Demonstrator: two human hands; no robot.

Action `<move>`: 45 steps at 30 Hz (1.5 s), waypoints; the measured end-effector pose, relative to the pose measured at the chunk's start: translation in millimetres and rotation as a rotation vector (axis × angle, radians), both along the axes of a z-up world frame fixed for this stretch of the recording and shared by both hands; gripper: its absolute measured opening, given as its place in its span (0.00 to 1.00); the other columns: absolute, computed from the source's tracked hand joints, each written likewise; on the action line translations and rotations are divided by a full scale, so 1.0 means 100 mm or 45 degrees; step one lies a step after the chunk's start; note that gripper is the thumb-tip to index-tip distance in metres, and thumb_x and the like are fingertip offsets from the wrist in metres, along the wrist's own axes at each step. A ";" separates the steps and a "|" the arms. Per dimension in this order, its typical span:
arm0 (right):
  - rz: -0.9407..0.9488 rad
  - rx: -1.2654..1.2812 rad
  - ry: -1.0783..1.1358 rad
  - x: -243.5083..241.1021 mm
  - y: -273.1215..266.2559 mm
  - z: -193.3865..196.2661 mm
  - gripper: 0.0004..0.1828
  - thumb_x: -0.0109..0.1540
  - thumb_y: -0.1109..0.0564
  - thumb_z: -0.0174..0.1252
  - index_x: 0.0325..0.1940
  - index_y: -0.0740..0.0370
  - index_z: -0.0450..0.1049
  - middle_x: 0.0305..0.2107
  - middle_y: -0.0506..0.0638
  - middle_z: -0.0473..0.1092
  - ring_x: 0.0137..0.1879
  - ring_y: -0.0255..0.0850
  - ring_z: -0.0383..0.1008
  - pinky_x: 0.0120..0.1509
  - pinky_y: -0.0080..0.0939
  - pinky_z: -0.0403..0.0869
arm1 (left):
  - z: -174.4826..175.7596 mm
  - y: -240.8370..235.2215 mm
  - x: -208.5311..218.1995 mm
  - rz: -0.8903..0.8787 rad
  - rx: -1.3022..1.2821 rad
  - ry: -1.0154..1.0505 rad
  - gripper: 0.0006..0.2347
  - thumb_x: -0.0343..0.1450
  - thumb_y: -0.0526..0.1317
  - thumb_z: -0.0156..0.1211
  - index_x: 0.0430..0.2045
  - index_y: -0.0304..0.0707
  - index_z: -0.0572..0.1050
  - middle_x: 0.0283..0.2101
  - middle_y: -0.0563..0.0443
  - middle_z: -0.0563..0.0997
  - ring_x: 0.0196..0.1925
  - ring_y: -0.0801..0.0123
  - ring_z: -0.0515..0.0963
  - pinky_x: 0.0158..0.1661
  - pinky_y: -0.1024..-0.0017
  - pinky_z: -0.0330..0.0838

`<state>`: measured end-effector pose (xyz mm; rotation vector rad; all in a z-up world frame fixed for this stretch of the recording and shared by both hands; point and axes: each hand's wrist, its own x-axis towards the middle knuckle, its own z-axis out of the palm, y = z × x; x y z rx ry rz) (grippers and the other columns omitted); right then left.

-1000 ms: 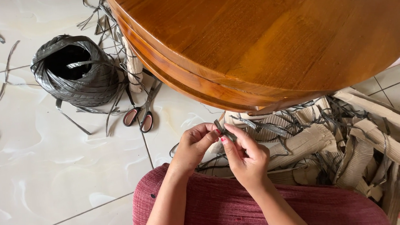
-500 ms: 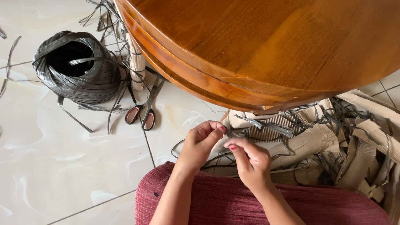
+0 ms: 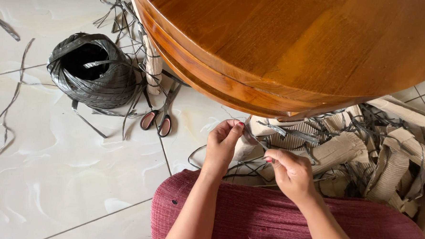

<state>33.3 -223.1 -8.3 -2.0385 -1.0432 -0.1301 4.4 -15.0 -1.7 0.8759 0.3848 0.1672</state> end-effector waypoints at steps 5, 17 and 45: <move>-0.059 -0.069 -0.054 0.08 0.05 0.12 0.12 0.63 0.71 0.56 0.47 0.63 0.78 0.35 0.52 0.81 0.39 0.40 0.83 0.45 0.35 0.84 | -0.03 0.07 0.03 -0.072 -0.033 -0.042 0.06 0.76 0.34 0.53 0.29 0.33 0.74 0.26 0.44 0.82 0.29 0.65 0.82 0.40 0.72 0.77; -0.219 -0.521 0.578 -0.12 -0.63 0.22 0.24 0.63 0.55 0.59 0.64 0.55 0.69 0.32 0.43 0.76 0.24 0.32 0.66 0.29 0.29 0.70 | -0.09 0.08 -0.23 -0.797 0.678 0.511 0.17 0.79 0.44 0.35 0.46 0.36 0.75 0.45 0.45 0.81 0.44 0.61 0.80 0.42 0.66 0.72; 0.016 -0.376 0.935 0.15 -0.53 -0.98 0.09 0.67 0.59 0.55 0.34 0.60 0.78 0.21 0.45 0.73 0.24 0.33 0.65 0.31 0.33 0.63 | -0.12 -1.55 -0.28 -2.379 1.618 0.568 0.23 0.76 0.40 0.42 0.69 0.46 0.63 0.69 0.43 0.67 0.70 0.45 0.66 0.63 0.37 0.58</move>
